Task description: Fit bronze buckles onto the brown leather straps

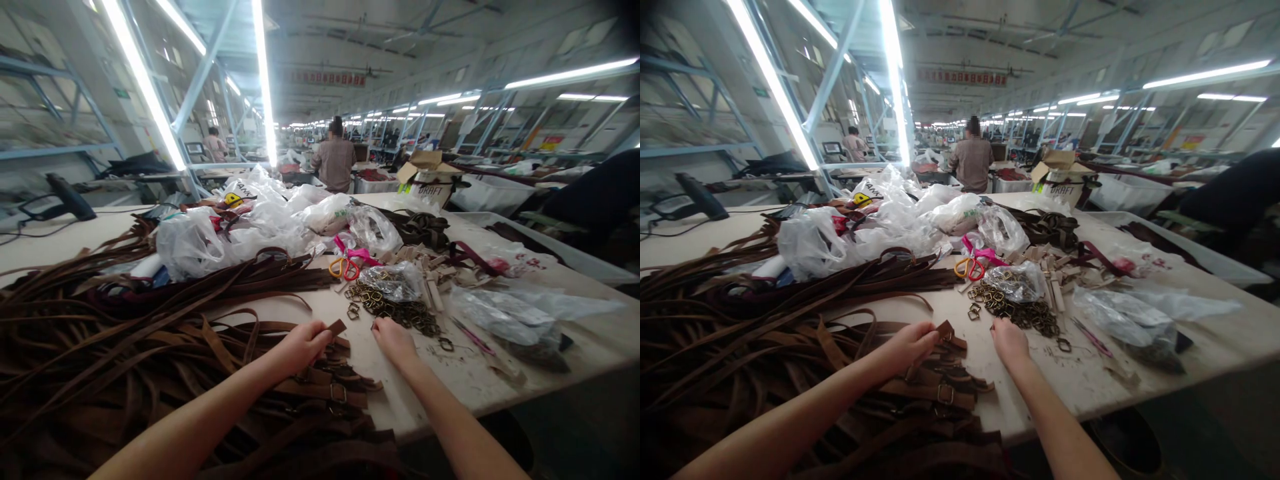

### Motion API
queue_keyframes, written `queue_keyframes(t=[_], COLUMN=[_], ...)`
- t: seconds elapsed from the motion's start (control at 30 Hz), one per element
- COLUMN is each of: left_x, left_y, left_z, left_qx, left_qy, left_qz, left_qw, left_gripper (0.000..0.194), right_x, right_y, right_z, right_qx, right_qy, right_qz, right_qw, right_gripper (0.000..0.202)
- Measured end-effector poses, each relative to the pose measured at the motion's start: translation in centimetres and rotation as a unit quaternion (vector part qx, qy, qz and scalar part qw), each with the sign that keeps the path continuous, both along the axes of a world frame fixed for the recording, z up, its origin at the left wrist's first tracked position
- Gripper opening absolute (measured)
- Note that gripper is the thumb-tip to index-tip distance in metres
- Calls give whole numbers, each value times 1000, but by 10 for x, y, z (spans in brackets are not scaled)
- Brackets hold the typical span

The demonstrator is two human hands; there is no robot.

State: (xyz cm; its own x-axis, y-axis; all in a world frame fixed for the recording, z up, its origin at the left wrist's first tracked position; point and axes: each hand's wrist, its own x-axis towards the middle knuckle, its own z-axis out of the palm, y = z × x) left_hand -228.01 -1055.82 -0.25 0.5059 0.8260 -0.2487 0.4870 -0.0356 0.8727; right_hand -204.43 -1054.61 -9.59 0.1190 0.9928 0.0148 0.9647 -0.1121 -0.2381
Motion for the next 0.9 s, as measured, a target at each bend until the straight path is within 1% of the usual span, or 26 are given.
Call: queue_keyframes(t=[0.1,0.23,0.33,0.4,0.5,0.6,0.67,0.77,0.83,0.9], left_x=[-5,-7,-5,-4,-6,-8,-10,-13,-16,-19], left_y=[4,6,4,3,4,6,5,2,-1,-3], left_z=[-4,-2,2,2,0,-3,-3,2,5,7], left_qx=[11,24,26,26,35,78,116,144,140,127], left_qy=[25,51,61,62,65,67,72,93,105,92], left_qz=[0,-8,-24,-28,-20,-1,4,-6,-6,10], left_qw=[1000,998,998,997,997,995,991,985,984,988], left_gripper=[30,34,35,33,31,31,30,25,21,20], right_x=[-2,5,9,9,-3,-29,-50,-75,-85,-90], right_y=[-2,5,11,11,3,-11,-20,-31,-34,-35], right_z=[-2,-4,-6,-4,4,24,40,61,68,70], right_qx=[-4,-18,-45,-44,-30,-2,9,10,3,-15], right_qy=[5,41,69,77,85,128,199,321,401,490], right_qz=[18,-9,3,11,27,87,146,213,221,200], right_qw=[1000,999,997,996,996,988,969,923,889,849], right_gripper=[12,21,9,5,7,9,11,15,17,22])
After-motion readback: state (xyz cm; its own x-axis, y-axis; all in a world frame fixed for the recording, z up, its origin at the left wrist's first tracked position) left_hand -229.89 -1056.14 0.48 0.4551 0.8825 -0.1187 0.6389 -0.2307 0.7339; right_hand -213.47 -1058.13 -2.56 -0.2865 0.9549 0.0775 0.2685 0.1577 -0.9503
